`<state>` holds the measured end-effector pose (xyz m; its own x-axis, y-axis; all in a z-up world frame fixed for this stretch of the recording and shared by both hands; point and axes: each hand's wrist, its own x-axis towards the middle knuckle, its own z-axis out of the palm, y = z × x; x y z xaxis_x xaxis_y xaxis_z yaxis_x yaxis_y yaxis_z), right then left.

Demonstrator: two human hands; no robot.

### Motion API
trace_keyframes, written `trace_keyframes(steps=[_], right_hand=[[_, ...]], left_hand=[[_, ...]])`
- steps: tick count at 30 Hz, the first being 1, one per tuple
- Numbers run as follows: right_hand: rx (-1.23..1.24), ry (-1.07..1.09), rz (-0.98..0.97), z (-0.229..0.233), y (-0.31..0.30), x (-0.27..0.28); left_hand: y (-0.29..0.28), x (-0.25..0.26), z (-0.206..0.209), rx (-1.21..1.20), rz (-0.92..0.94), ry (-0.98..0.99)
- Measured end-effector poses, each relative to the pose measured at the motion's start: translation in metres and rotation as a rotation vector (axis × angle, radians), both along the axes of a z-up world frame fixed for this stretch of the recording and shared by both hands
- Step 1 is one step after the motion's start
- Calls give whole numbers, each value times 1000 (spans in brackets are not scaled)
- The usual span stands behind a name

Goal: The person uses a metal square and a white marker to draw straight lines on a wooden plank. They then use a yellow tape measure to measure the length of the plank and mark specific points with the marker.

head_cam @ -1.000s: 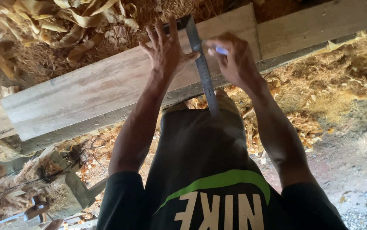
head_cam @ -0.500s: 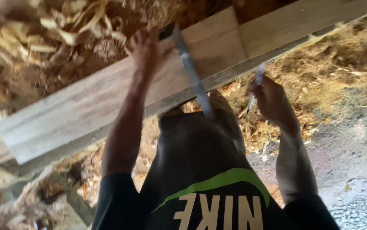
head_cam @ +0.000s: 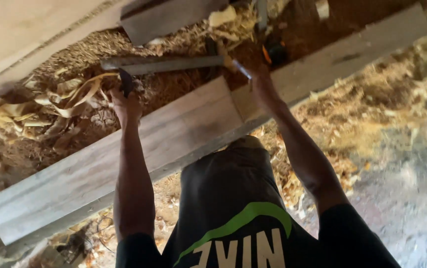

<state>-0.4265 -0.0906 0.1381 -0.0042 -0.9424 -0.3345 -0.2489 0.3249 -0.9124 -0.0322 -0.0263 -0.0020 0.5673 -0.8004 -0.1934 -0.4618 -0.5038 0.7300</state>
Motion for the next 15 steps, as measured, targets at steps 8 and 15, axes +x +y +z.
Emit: trace_keyframes(steps=[8, 15], right_hand=[[-376, 162, 358, -83, -37, -30], [-403, 42, 435, 17, -15, 8]], left_hand=[[-20, -127, 131, -383, 251, 138], [-42, -237, 35, -537, -148, 675]])
